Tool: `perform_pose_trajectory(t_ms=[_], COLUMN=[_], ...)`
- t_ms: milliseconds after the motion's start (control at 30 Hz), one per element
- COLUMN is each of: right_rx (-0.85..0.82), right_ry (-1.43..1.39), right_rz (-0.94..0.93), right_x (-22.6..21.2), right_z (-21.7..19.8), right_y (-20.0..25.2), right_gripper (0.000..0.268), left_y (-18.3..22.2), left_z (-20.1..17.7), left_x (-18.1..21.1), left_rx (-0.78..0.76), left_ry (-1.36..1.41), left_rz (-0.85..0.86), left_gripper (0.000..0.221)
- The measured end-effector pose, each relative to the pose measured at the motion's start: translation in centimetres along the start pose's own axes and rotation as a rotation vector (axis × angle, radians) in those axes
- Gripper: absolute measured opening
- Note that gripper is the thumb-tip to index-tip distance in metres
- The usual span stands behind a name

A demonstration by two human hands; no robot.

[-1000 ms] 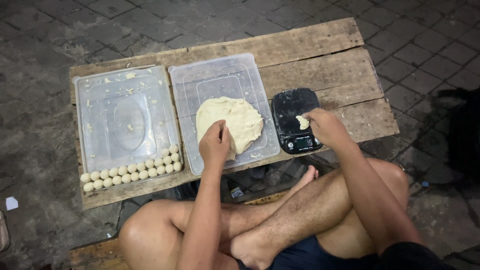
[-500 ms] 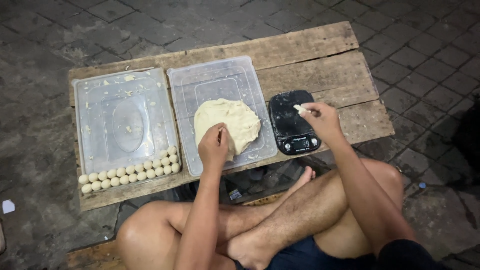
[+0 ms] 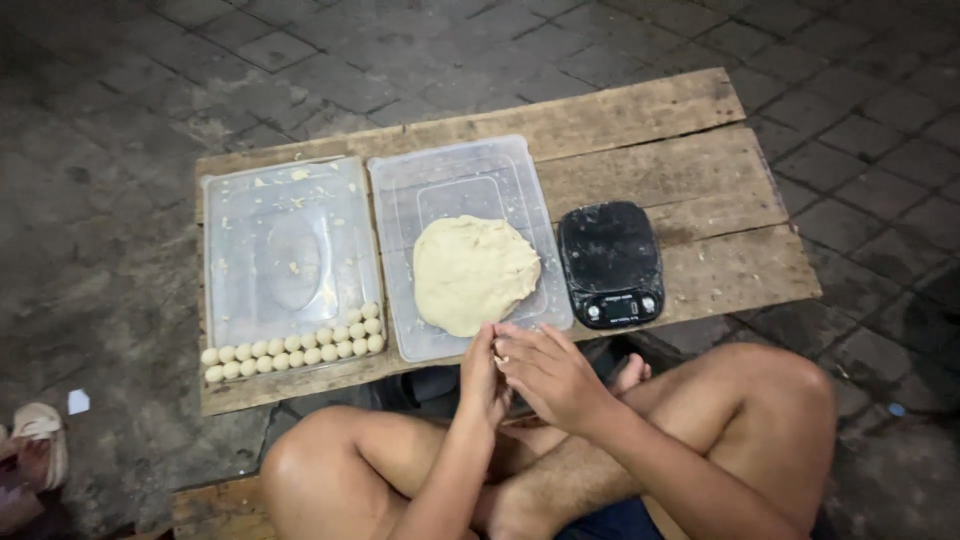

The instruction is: Portioning dough by weight using a digital scale and rolling the pieces into small uniform balls.

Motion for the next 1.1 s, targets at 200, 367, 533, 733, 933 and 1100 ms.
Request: perform_pose_trajectory(t_ms=[200,367,533,733,933,1100], right_rx=[0.181,0.191,0.195,-0.049,0.086,0.150], right_ry=[-0.089,-0.155,-0.220,-0.294,-0.102,-0.127], right_rz=[0.147,0.167,0.217,-0.056,0.019,-0.063], right_x=[0.9,1.4,1.6,-3.4,1.2,-0.3], right_z=[-0.6,-0.4,1.0,5.4,2.9,2.3], right_y=[0.6,-0.1,0.9,0.9,0.4,0.4], right_gripper=[0.047,0.060,0.077,0.077,0.075,0.074], left_y=[10.0,10.6,10.5,9.8,9.1,14.9], left_z=[12.4,12.9,9.6,9.1,7.0,12.0], left_x=[3.1,3.5,1.2,3.9,-0.6,3.1], left_rx=[-0.765,-0.746,-0.594,-0.825,-0.497,-0.831], left_ry=[-0.075,-0.338,-0.158,0.296,-0.007,0.032], left_rz=[0.740,0.681,0.140,0.313,-0.015,1.427], left_gripper=[0.075,0.115,0.074,0.075,0.067,0.084])
Point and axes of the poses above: each hand's wrist, its own y-axis away from the middle knuckle, its own z-axis out of the palm, x = y × z, the point moved 10 cm from there along -y, towards the middle knuckle, and after that the axes turned 15 degrees about -x, right-handed, at the moved point
